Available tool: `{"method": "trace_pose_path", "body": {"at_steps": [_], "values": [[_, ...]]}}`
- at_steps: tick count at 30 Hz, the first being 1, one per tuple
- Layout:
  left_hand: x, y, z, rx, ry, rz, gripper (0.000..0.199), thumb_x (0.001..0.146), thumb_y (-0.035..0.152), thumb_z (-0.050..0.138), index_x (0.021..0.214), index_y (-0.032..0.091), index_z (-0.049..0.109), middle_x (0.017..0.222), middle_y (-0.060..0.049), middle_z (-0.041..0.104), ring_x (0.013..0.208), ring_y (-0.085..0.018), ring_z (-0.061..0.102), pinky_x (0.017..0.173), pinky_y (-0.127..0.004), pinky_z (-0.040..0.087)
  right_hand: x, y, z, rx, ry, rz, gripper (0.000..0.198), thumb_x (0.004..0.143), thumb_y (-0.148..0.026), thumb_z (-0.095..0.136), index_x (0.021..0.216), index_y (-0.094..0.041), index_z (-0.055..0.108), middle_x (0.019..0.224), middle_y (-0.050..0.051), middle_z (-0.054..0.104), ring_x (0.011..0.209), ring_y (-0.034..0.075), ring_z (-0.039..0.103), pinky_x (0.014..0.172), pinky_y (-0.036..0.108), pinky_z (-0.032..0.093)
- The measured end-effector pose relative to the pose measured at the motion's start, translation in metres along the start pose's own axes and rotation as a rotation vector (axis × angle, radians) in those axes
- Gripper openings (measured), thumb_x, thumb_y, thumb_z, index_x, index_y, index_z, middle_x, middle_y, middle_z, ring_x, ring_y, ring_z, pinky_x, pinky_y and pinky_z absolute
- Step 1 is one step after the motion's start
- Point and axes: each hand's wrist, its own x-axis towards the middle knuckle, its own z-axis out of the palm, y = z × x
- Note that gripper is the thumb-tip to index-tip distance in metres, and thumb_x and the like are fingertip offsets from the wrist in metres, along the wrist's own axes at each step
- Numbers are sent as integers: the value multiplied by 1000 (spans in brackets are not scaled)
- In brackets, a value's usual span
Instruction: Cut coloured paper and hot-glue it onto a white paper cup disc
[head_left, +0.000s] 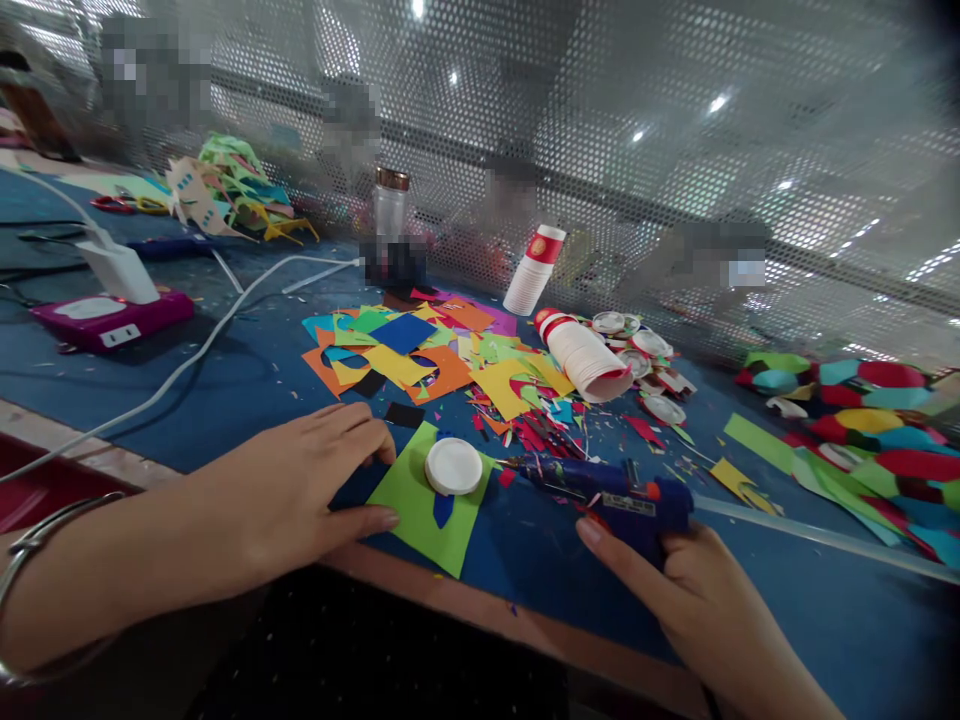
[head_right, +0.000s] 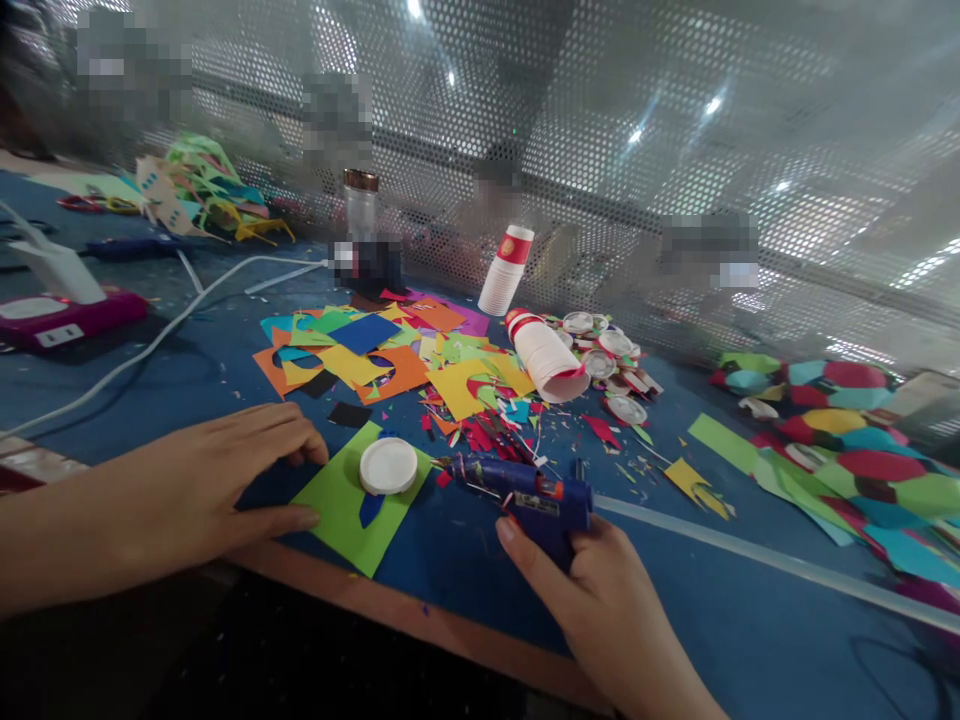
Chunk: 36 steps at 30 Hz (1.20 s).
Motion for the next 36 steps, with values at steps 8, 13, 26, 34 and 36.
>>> {"method": "trace_pose_path", "body": {"at_steps": [8,13,26,34,36], "values": [[5,-1,2,-123,-44,7,18,88,39,66,95,23,63,94,0,64,78,-15,57,68,-29,42,1,-2,2,-4,14,-16,40,92,-57,58,86,-26,82,89,4,83,81,28,76,75,37,62],[5,4,-1,-35,-25,-17,33,91,47,61,113,22,59,113,-5,62,101,-22,59,87,-37,46,-1,-1,-1,-33,60,-69,37,92,-54,59,87,-26,82,89,5,82,81,28,77,75,38,62],[14,50,26,129,131,-50,95,79,61,64,154,23,19,153,-21,31,138,-48,32,103,-71,39,-3,0,-3,-69,64,-76,41,92,-54,57,73,-25,79,74,1,80,67,23,73,64,30,60],[-4,71,29,108,149,251,41,86,26,61,126,23,50,135,-10,54,128,-32,45,108,-55,41,-3,2,-1,-79,38,-64,45,93,-57,55,68,-25,75,72,2,78,70,25,72,67,34,59],[-7,70,27,110,101,311,21,91,20,56,112,23,57,121,-7,61,117,-26,53,107,-48,43,-3,1,-1,-88,43,-59,45,93,-57,56,66,-25,74,72,2,78,71,25,73,66,34,59]]}}
